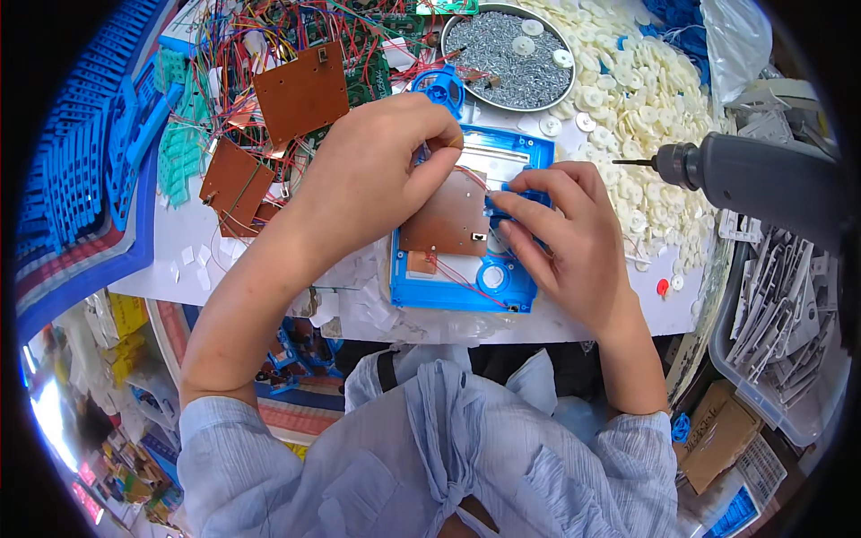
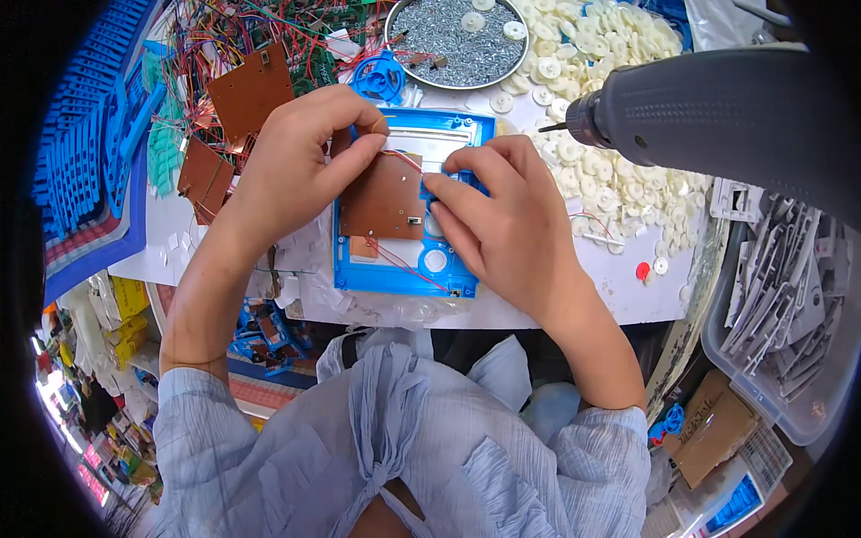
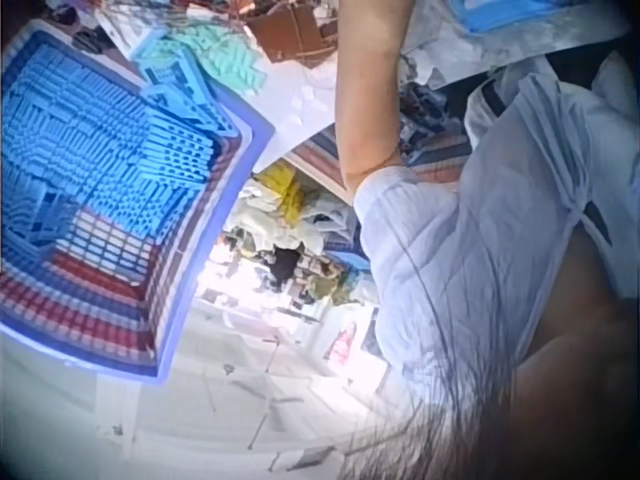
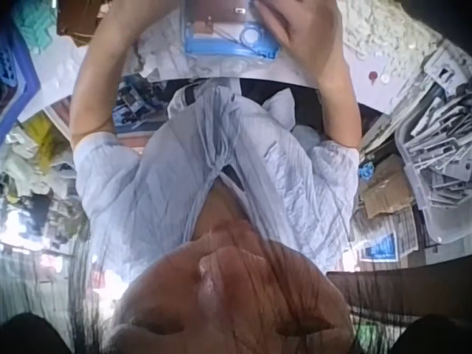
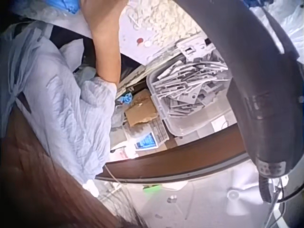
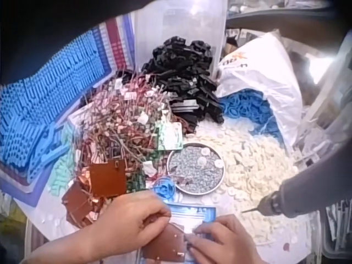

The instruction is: Assembling electronic components into a blue plastic casing using a hot glue gun.

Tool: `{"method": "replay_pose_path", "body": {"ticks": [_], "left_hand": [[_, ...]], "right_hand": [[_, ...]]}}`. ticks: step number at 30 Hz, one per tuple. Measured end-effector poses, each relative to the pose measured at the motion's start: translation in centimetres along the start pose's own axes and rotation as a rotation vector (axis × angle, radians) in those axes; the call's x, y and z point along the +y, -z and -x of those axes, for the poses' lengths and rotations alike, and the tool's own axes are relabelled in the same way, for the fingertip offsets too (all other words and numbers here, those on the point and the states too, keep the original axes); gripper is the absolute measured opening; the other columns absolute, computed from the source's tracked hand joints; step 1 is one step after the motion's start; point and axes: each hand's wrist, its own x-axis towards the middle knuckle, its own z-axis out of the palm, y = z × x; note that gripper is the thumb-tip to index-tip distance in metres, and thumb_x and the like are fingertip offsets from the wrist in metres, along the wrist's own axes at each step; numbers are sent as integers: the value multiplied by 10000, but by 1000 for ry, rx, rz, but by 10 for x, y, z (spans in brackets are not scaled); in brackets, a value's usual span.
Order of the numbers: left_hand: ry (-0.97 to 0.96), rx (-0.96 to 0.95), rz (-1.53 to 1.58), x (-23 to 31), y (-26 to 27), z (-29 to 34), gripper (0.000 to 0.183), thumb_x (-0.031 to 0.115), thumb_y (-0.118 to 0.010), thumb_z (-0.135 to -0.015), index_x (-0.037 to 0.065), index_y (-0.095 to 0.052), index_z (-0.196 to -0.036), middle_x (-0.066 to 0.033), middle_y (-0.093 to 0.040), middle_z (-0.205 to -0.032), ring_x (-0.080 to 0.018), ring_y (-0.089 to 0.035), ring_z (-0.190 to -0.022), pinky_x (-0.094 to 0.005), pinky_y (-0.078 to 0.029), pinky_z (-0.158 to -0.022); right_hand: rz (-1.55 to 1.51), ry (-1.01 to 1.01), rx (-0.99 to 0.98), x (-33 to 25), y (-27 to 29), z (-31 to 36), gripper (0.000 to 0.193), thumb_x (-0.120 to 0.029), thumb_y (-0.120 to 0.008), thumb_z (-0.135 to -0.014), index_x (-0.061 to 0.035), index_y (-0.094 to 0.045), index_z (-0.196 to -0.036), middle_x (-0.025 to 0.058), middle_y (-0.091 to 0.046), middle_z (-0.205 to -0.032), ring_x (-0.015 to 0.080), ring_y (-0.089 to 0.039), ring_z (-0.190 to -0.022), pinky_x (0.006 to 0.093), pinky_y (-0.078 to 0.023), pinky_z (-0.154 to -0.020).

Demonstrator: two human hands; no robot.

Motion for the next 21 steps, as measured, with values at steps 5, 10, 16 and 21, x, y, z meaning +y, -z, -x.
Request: {"method": "replay_pose_path", "body": {"ticks": [5, 10, 16, 21], "left_hand": [[38, 87, 6, -2, -5, 10, 70, 51, -697, -893, 9, -700, -950, -92, -679, -870, -189, -624, -705, -292, -482, -632], [71, 30, 89, 2, -2, 9, 81, 43, -705, -886, 12, -728, -957, -100, -708, -891, -213, -666, -742, -296, -507, -656], [-115, -119, -48, 5, 8, 25, 134, 58, -772, -810, 36, -746, -939, -93, -698, -906, -280, -673, -776, -350, -533, -674], [-136, -71, -94, 11, -1, 37, 147, 59, -774, -795, 45, -745, -939, -84, -683, -956, -282, -668, -883, -386, -530, -762]], "right_hand": [[13, -34, 52, -1, -9, -7, 244, -105, -788, -774, -72, -752, -1013, 64, -666, -981, 288, -582, -925, 400, -498, -811], [51, -38, 83, 3, -18, -12, 197, -121, -793, -781, -73, -745, -966, 49, -660, -914, 269, -579, -889, 393, -476, -762], [105, -79, 116, 1, -27, -19, 132, -139, -788, -781, -75, -690, -842, 60, -625, -853, 277, -564, -850, 402, -469, -726], [137, -117, 86, 1, -27, -18, 129, -129, -781, -773, -70, -681, -830, 66, -623, -852, 289, -561, -850, 395, -479, -732]]}}
